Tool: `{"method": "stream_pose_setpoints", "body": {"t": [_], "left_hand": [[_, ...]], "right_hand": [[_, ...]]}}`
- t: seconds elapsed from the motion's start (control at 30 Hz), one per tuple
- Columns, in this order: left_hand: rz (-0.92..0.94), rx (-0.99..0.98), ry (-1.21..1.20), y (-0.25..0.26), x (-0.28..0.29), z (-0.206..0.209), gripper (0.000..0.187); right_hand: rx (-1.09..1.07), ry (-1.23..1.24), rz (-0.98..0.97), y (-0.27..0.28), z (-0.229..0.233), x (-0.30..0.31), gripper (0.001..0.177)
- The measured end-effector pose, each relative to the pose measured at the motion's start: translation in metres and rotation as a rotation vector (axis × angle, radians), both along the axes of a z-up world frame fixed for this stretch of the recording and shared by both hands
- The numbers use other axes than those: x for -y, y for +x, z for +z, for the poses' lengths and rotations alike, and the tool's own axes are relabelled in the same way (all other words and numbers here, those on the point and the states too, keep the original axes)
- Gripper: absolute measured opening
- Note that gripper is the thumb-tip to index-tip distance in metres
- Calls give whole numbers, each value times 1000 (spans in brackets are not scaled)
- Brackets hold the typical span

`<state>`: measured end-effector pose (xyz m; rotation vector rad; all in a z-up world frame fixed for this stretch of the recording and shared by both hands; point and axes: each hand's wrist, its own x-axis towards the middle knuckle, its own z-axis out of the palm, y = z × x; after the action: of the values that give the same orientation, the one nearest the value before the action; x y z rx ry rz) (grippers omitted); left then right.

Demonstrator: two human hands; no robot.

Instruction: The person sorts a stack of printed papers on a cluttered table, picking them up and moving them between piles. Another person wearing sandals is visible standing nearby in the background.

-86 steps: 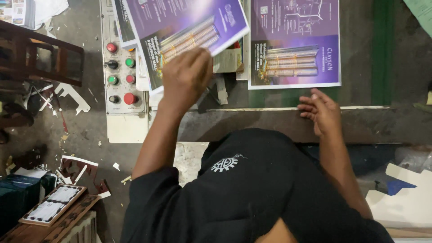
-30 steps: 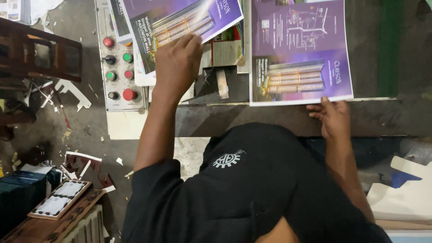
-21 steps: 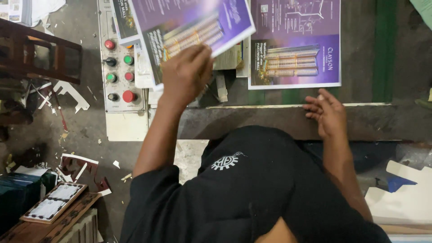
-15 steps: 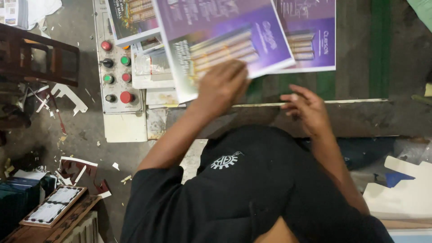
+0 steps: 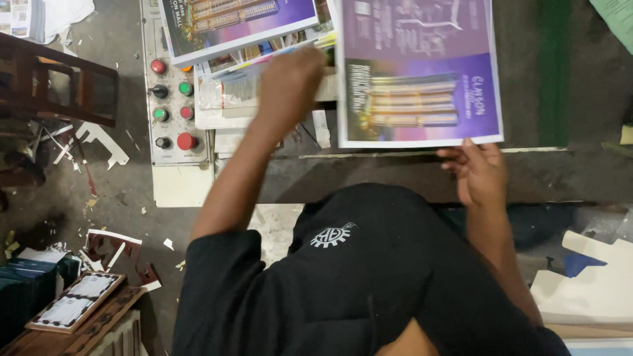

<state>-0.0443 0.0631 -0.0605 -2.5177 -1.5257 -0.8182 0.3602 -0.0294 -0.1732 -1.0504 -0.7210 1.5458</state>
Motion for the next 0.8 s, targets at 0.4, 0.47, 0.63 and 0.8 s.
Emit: {"method": "stream_pose_setpoints", "body": {"t": [0.4,0.47,0.63,0.8], "left_hand": [[223,-189,-256,-106,-42,56,29],[115,-218,-136,-120,-50,49,24],[12,-93,-163,-127,-51,64,13],[197,-287,331,-102,-24,85,6]], "right_hand": [[155,-185,-35,74,-59,41,20],[156,-185,-36,74,-60,46,20],[143,-171,-35,73,-65,49,18],[188,-205,-39,69,-64,51,20]]}}
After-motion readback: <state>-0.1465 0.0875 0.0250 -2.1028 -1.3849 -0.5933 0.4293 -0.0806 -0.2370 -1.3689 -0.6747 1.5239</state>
